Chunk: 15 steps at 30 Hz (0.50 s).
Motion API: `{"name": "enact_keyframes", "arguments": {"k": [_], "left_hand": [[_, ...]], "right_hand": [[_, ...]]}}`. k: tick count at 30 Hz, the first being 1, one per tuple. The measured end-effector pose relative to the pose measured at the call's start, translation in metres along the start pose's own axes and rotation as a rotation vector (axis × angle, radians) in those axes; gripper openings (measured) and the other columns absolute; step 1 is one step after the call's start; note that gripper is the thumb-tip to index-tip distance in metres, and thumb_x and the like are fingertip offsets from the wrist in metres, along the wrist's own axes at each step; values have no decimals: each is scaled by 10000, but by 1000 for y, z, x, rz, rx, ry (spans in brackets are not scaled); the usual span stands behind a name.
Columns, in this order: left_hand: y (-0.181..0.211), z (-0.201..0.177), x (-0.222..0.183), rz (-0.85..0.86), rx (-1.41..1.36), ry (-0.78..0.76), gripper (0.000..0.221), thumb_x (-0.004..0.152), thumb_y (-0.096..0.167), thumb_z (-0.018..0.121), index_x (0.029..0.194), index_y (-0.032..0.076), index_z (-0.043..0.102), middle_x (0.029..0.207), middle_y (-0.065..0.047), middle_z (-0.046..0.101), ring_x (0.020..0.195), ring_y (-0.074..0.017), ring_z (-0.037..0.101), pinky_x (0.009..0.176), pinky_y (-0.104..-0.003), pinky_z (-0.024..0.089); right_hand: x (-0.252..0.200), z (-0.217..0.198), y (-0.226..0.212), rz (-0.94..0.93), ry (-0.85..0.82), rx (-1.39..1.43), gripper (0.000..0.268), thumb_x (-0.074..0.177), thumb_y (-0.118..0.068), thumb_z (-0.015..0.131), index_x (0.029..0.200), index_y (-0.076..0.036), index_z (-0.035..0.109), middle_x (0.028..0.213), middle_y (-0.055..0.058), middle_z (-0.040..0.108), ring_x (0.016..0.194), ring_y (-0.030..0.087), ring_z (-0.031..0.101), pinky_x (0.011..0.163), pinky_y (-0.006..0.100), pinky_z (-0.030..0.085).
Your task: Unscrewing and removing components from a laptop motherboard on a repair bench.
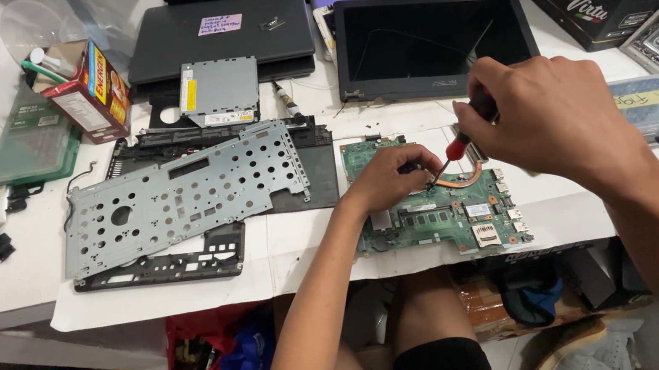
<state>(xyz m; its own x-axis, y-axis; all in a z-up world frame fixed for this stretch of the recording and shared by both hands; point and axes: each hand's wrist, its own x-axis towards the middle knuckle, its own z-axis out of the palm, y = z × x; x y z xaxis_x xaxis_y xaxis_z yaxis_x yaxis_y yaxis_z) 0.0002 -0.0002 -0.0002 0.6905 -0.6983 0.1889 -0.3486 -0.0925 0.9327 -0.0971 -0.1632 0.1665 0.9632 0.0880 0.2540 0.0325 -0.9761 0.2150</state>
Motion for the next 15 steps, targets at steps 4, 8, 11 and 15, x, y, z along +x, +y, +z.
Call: {"name": "enact_keyframes", "arguments": {"k": [4, 8, 11, 15], "left_hand": [[-2, 0, 1, 21, -4, 0, 177, 890, 120, 613, 990, 122, 758, 989, -21, 764, 920, -161, 707, 806, -326, 572], [-2, 0, 1, 13, 5, -2, 172, 893, 117, 614, 987, 126, 758, 992, -17, 762, 911, -159, 705, 808, -330, 569], [-2, 0, 1, 20, -3, -2, 177, 885, 124, 614, 987, 121, 758, 995, -24, 767, 926, -168, 713, 820, -341, 575], [1, 0, 0, -8, -13, -5, 189, 854, 119, 615, 980, 112, 755, 975, -31, 758, 872, -167, 697, 795, -340, 559]], "right_hand": [[0, -2, -1, 19, -21, -10, 381, 1026, -534, 528, 1031, -172, 646, 695, 80, 733, 683, 404, 695, 560, 481, 473], [0, -5, -4, 32, -67, 10, 386, 1033, -518, 522, 1047, -150, 636, 698, 94, 734, 668, 394, 695, 560, 473, 470], [0, 0, -3, 2, -30, -18, 376, 1046, -507, 515, 1036, -152, 637, 629, 73, 702, 621, 375, 682, 511, 454, 440], [0, 1, -2, 6, -18, -39, 392, 1051, -529, 515, 1046, -156, 632, 627, 63, 705, 623, 377, 691, 511, 453, 448]]}}
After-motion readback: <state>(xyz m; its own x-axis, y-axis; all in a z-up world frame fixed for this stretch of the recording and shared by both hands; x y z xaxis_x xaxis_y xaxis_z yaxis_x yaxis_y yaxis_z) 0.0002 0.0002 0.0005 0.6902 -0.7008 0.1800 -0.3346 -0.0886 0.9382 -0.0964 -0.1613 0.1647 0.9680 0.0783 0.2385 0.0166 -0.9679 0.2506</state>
